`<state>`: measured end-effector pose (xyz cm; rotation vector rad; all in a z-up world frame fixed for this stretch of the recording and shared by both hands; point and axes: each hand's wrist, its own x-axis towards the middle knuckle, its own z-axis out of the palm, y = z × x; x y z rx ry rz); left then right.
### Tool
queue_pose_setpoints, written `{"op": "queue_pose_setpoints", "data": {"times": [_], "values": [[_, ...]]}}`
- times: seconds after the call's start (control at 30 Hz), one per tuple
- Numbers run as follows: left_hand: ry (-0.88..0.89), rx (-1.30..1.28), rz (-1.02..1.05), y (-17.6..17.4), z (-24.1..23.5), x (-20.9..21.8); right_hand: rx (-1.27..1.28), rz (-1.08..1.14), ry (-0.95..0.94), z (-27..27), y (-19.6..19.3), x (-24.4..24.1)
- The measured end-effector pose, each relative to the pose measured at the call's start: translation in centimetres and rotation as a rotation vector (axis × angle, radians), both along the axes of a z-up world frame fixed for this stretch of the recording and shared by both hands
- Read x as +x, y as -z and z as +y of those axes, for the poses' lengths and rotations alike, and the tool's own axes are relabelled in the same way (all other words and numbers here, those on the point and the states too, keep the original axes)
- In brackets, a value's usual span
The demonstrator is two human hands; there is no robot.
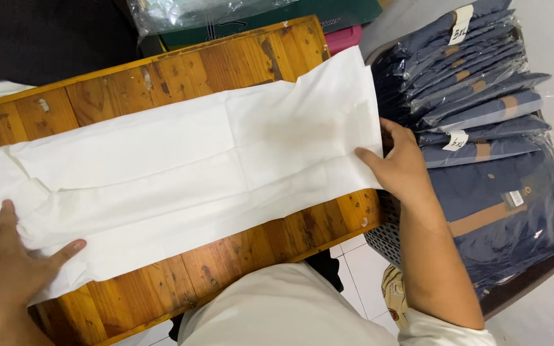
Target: Folding a white shirt and preparing it for packaging on a wooden workbench.
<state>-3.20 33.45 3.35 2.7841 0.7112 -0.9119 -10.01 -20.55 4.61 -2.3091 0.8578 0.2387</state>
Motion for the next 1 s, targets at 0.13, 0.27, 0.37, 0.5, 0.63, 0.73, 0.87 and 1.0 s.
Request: {"op": "queue_pose_setpoints", "data": {"times": [0.13,0.27,0.37,0.5,0.63,0.73,0.87,1.0], "values": [[0.056,-0.015,-0.062,1.4,1.9,-0.1,-0.063,-0.007,0.016,1.2,1.6,0.2],[0.032,-0.018,-0.076,2.4,4.3,-0.3,-0.657,-0.542,-0.189,3.1,4.9,-0.7],[-0.025,-0.041,-0.069,-0.8,1.2,-0.2,-0.586,-0.628,-0.407,5.4,7.0,-0.1],[0.262,-0.081,-0.269,0.9,-1.4,-0.9,-0.294,-0.155,-0.643,7.5,8.7,0.7],[0.462,-0.247,-0.397,2.9,-5.8,1.1,-0.253,0.058,-0.603,7.3,7.3,1.7],[0.733,-0.267,-0.735,5.9,-8.3,4.9,-0.294,-0.12,-0.491,6.4,8.0,1.3],[0.779,-0.263,-0.724,9.1,-11.1,9.9,-0.297,-0.236,-0.258,5.8,8.0,2.9],[0.831,-0.177,-0.613,10.8,-12.0,12.0,-0.346,-0.164,-0.161,5.4,7.6,5.8]]}}
